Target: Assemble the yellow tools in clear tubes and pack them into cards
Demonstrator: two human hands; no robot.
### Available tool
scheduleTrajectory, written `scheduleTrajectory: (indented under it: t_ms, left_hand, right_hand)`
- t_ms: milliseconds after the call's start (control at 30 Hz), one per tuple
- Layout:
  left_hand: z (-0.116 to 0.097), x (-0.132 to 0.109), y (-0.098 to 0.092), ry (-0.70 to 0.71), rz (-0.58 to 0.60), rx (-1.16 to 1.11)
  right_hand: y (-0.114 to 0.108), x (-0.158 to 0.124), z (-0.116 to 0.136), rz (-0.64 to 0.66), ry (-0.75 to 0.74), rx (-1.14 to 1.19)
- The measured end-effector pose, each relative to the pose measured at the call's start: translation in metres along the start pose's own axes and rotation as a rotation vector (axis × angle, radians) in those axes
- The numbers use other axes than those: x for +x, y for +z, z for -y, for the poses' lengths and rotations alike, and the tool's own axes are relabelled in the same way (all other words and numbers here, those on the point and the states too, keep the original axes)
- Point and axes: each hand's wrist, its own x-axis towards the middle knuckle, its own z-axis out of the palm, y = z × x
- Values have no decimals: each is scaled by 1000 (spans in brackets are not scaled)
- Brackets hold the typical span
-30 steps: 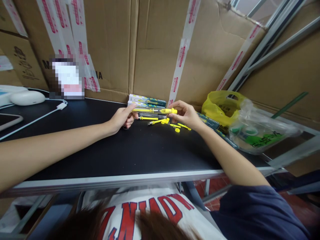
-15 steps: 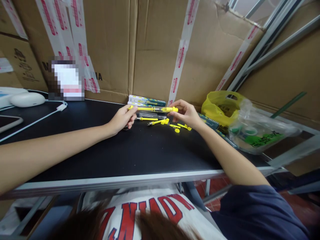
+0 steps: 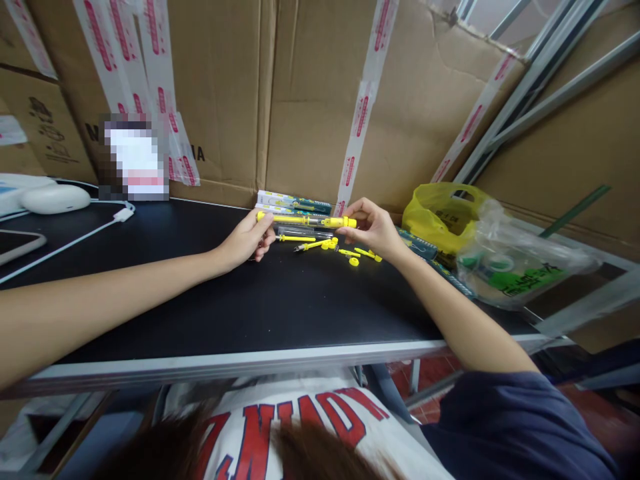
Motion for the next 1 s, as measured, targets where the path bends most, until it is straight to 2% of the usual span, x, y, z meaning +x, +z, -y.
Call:
scheduleTrajectory:
  t_ms: [233,533,1000]
  left_hand:
    - [0,2,-2,6,-21,-24]
    - [-2,1,-4,64,-74,-27]
    - [-2,-1,-1,8,-66,-34]
  right_hand:
    - [-3,0,1,-56,-73,-95]
    - [-1,1,-1,-84,-41,-51]
    - [4,0,-4,-131,-62,-101]
